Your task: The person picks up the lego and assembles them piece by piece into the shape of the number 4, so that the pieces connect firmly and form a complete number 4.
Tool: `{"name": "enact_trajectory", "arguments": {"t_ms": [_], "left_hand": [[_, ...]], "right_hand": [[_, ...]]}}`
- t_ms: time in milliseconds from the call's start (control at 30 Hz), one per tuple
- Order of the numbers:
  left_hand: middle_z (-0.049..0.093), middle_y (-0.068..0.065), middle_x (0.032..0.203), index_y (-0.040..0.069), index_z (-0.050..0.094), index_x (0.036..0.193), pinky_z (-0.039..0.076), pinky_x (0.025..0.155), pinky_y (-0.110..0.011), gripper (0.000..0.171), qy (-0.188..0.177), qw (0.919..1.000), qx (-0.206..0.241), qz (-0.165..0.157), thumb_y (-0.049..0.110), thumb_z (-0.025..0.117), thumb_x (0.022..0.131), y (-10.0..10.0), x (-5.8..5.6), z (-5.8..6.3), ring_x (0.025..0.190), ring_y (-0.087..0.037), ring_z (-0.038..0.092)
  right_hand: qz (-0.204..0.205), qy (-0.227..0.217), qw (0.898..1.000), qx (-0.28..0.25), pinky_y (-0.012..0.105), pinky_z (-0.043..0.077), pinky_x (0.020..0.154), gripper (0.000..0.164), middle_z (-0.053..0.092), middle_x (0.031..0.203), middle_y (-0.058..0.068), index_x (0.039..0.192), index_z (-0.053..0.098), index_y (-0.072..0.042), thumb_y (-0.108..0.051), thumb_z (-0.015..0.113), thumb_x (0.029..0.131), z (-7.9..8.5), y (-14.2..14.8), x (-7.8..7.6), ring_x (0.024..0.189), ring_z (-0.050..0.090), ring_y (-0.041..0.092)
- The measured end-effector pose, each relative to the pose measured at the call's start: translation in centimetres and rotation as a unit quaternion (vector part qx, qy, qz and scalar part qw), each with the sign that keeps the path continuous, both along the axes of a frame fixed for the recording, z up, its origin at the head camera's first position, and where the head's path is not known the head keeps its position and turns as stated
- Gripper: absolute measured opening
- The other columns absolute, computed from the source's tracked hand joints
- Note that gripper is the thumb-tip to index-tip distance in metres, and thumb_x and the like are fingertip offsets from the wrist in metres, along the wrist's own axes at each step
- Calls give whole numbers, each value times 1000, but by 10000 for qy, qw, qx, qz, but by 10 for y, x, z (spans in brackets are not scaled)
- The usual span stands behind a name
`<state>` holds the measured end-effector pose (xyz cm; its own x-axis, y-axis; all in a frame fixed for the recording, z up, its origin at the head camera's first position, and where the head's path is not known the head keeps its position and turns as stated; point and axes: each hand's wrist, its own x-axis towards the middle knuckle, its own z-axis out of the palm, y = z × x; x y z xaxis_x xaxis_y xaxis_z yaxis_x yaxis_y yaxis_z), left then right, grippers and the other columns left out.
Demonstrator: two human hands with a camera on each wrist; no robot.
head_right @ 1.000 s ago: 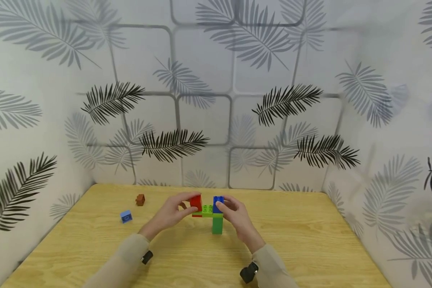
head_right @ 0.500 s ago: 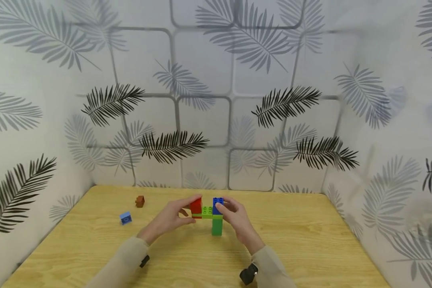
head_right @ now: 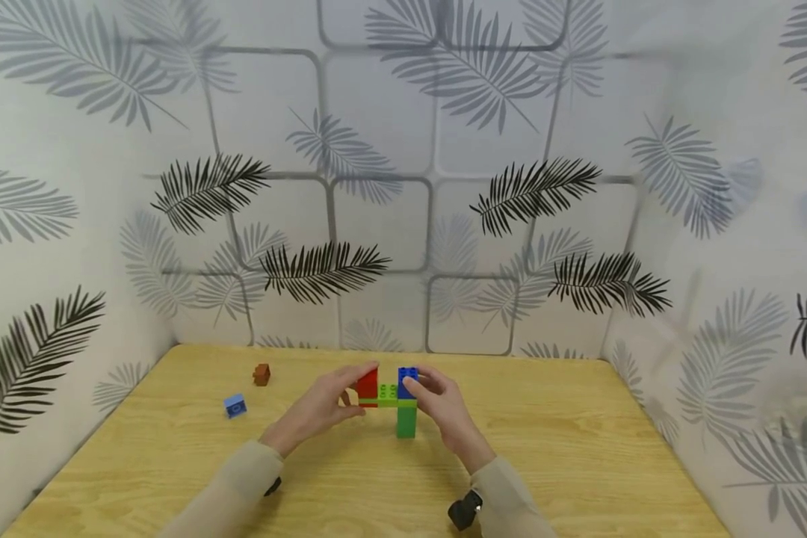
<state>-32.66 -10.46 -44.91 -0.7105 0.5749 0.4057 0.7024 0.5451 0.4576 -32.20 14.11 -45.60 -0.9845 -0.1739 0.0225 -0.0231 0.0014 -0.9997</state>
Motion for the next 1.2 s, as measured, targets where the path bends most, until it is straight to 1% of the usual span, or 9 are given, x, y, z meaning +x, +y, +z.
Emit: {"name": "enact_trajectory", "arguments": {"t_ms": [167, 267, 433, 633, 700, 800, 967, 1067, 1200], "left_hand": [[60, -11, 130, 20, 37, 152, 54, 71, -20, 85, 182, 9998, 23, -42, 0, 78, 81, 0, 0, -2, 99, -26, 65], [63, -9, 125, 18, 39, 152, 55, 71, -20, 84, 245, 9997, 21, 0, 0, 79, 80, 1, 0, -1, 98, -22, 66], [67, -7, 120, 15, 43, 149, 57, 74, -27, 82, 257, 9997, 40, 44, 0, 81, 78, 1, 1, 0, 96, -16, 65], [69, -6, 116, 12, 45, 148, 50, 64, -19, 80, 257, 9996, 90, 33, 1, 81, 78, 2, -1, -2, 93, -18, 65], [69, -5, 115, 13, 43, 149, 49, 62, -17, 80, 197, 9998, 96, 33, 3, 80, 79, 2, -3, -4, 92, -21, 64], [68, -3, 113, 18, 39, 151, 50, 63, -17, 81, 83, 9999, 74, 41, 7, 79, 82, 2, -4, -7, 92, -18, 64], [70, -2, 109, 24, 39, 151, 52, 67, -18, 80, -49, 9994, 330, 120, 6, 77, 83, 3, -4, -11, 90, -14, 65], [71, -3, 109, 25, 42, 151, 54, 70, -20, 79, -78, 9986, 519, 106, 5, 77, 83, 3, -4, -10, 89, -14, 64], [71, -4, 109, 23, 42, 150, 55, 72, -21, 78, -102, 9984, 558, 87, 5, 77, 83, 3, -4, -9, 90, -13, 65]], "right_hand": [[20, 45, 10000, -33, 53, 41, 108, 59, 53, 136, 18, 145, 45, -6, -33, 64, 96, -1, 0, 0, 123, 55, 28], [30, 73, 10000, -31, 53, 41, 107, 57, 53, 135, 18, 145, 45, -6, -32, 63, 97, -2, 0, 0, 123, 55, 29], [55, 37, 10000, -37, 52, 41, 108, 60, 52, 135, 18, 146, 43, -4, -32, 63, 97, -3, 0, -1, 120, 56, 25], [48, 61, 10000, -51, 52, 41, 108, 60, 53, 135, 18, 146, 43, -4, -32, 63, 97, -3, 0, -1, 124, 54, 30], [43, 69, 9999, -59, 52, 41, 108, 59, 53, 135, 18, 146, 44, -5, -32, 63, 97, -3, 0, -1, 124, 54, 32], [14, 40, 10000, -37, 52, 42, 107, 57, 54, 134, 17, 145, 46, -6, -32, 63, 97, -4, 0, -1, 122, 55, 29], [-7, 46, 10000, 20, 52, 42, 107, 59, 54, 133, 16, 145, 45, -5, -33, 63, 97, -3, 0, 0, 120, 57, 25], [-2, 68, 10000, -4, 52, 42, 107, 57, 54, 133, 17, 145, 46, -5, -32, 62, 97, -2, 0, 1, 121, 55, 28], [-26, 56, 10000, -22, 52, 41, 107, 54, 54, 134, 17, 143, 48, -6, -31, 62, 97, -1, -1, 0, 122, 55, 28]]}}
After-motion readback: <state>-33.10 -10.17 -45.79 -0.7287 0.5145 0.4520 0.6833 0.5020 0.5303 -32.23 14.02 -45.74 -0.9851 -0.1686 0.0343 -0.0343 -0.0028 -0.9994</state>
